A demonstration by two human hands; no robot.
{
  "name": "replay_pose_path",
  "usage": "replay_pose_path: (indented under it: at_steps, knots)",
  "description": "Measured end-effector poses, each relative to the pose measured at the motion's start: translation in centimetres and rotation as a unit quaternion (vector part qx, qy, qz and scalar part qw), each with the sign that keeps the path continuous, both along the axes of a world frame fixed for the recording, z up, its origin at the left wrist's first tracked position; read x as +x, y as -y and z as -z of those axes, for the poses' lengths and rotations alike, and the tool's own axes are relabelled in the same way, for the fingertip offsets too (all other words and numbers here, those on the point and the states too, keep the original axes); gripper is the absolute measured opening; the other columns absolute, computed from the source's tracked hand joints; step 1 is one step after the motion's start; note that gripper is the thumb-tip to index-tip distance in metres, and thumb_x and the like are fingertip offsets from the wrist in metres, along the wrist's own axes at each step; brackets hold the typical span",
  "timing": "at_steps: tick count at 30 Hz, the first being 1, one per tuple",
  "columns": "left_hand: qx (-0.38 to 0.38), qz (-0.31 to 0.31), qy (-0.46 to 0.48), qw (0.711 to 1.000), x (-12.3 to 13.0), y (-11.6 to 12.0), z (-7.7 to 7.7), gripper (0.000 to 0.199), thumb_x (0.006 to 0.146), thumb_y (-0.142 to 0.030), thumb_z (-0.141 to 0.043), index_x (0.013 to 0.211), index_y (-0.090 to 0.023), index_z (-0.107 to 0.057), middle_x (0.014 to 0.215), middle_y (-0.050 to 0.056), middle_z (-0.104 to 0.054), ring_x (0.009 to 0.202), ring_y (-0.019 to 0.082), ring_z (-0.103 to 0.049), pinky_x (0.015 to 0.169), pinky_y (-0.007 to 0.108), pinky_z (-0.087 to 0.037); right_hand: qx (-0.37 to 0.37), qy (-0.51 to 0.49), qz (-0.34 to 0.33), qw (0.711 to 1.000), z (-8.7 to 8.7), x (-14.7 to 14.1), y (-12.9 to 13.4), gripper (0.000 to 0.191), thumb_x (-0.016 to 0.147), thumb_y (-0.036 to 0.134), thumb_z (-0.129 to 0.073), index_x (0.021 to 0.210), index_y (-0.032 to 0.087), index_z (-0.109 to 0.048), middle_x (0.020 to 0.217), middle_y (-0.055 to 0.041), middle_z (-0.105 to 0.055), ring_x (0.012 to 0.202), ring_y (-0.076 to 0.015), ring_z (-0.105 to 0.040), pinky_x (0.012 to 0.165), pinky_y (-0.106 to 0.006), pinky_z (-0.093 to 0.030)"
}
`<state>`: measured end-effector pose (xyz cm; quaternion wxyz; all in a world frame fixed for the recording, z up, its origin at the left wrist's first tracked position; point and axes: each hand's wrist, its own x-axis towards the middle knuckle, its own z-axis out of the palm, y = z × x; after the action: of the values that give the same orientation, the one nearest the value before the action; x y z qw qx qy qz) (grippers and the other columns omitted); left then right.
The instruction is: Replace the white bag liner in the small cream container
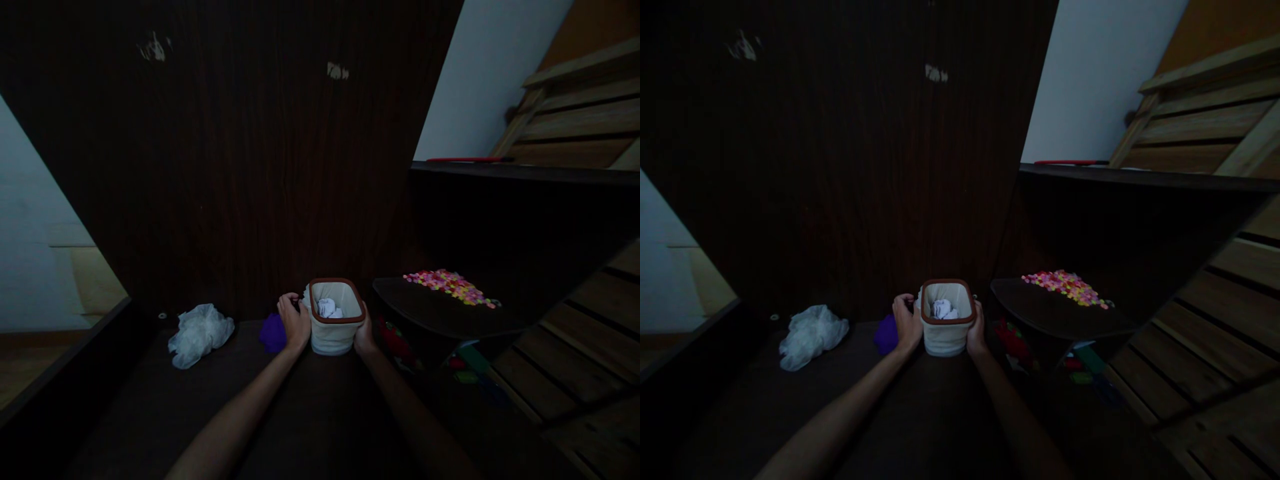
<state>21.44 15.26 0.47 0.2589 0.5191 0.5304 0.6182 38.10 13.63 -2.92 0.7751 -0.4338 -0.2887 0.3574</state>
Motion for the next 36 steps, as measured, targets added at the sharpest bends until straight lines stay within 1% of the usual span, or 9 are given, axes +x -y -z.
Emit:
replay_pose_path:
  at_steps: [4,8,13,16,19,22,25,32,36]
  knots:
    - [0.015,0.021,-0.007,1.0,-2.0,0.9,-1.4,0.016,0.084,-0.01,-0.049,0.093,-0.024,-0.052,0.099,0.005,-0.059,0.1,0.023,-0.059,0.097,0.04,-0.046,-0.039,0.004,0.02,0.999,-0.4,1.5,1.6,0.037,0.068,0.052,-0.059,0.088,0.023,-0.07,0.091,-0.0001,-0.076,0.098,-0.0246,-0.066,0.092,-0.037,-0.048]
    - [0.009,0.072,-0.011,0.997,-4.6,3.0,-2.1,0.014,0.085,-0.016,-0.048,0.094,-0.023,-0.056,0.097,0.005,-0.063,0.096,0.024,-0.062,0.093,0.04,-0.05,-0.064,0.026,-0.011,0.998,-0.1,2.5,4.6,0.038,0.063,0.046,-0.061,0.092,0.024,-0.071,0.103,-0.0059,-0.075,0.11,-0.03,-0.064,0.097,-0.045,-0.046]
    - [-0.032,0.192,-0.018,0.981,-5.6,6.5,-1.3,0.026,0.077,-0.012,-0.054,0.1,-0.021,-0.061,0.101,0.006,-0.071,0.091,0.023,-0.069,0.086,0.039,-0.055,-0.061,0.071,-0.065,0.993,0.8,0.9,7.5,0.054,0.05,0.031,-0.071,0.103,0.026,-0.068,0.117,-0.0096,-0.071,0.121,-0.0346,-0.059,0.104,-0.053,-0.043]
    - [-0.062,0.255,-0.021,0.965,-5.1,7.9,-0.3,0.036,0.071,-0.007,-0.058,0.105,-0.019,-0.062,0.11,0.009,-0.073,0.098,0.023,-0.072,0.09,0.04,-0.057,-0.066,0.114,-0.079,0.988,1.0,-0.9,8.2,0.07,0.046,0.023,-0.079,0.114,0.025,-0.063,0.121,-0.0102,-0.069,0.121,-0.0332,-0.059,0.106,-0.053,-0.042]
    - [-0.083,0.293,-0.024,0.952,-4.7,8.6,0.4,0.041,0.071,-0.004,-0.06,0.109,-0.018,-0.063,0.117,0.012,-0.073,0.111,0.026,-0.07,0.097,0.043,-0.055,-0.078,0.162,-0.063,0.982,0.8,-2.3,8.3,0.076,0.048,0.027,-0.084,0.12,0.022,-0.059,0.121,-0.0098,-0.069,0.119,-0.0317,-0.06,0.11,-0.052,-0.039]
    - [-0.094,0.309,-0.024,0.946,-5.0,8.8,0.6,0.042,0.071,-0.003,-0.062,0.111,-0.019,-0.063,0.122,0.014,-0.072,0.119,0.027,-0.068,0.101,0.045,-0.054,-0.087,0.206,-0.037,0.974,0.2,-2.8,8.1,0.074,0.051,0.033,-0.085,0.119,0.021,-0.057,0.121,-0.0091,-0.067,0.12,-0.0316,-0.059,0.113,-0.051,-0.036]
    - [-0.093,0.315,-0.028,0.944,-5.9,9.1,0.6,0.042,0.071,-0.004,-0.064,0.11,-0.02,-0.065,0.121,0.012,-0.073,0.12,0.027,-0.067,0.104,0.046,-0.052,-0.097,0.237,-0.014,0.967,-0.3,-3.2,8.0,0.073,0.05,0.037,-0.087,0.116,0.022,-0.058,0.122,-0.0092,-0.066,0.123,-0.0332,-0.057,0.113,-0.05,-0.037]
    - [-0.082,0.293,-0.051,0.951,-9.1,10.2,-0.3,0.038,0.071,-0.012,-0.066,0.108,-0.021,-0.069,0.12,0.011,-0.073,0.117,0.029,-0.067,0.101,0.045,-0.053,-0.104,0.257,0.01,0.961,-1.0,-3.7,7.9,0.074,0.043,0.039,-0.09,0.108,0.021,-0.06,0.12,-0.0114,-0.064,0.125,-0.0381,-0.054,0.112,-0.053,-0.037]
    - [-0.07,0.273,-0.069,0.957,-11.6,10.9,-1.1,0.036,0.07,-0.016,-0.068,0.105,-0.022,-0.071,0.117,0.009,-0.073,0.115,0.029,-0.066,0.104,0.047,-0.05,-0.102,0.244,0.002,0.964,-0.7,-3.4,8.2,0.083,0.039,0.037,-0.092,0.114,0.018,-0.06,0.128,-0.0154,-0.061,0.129,-0.0401,-0.051,0.113,-0.056,-0.035]
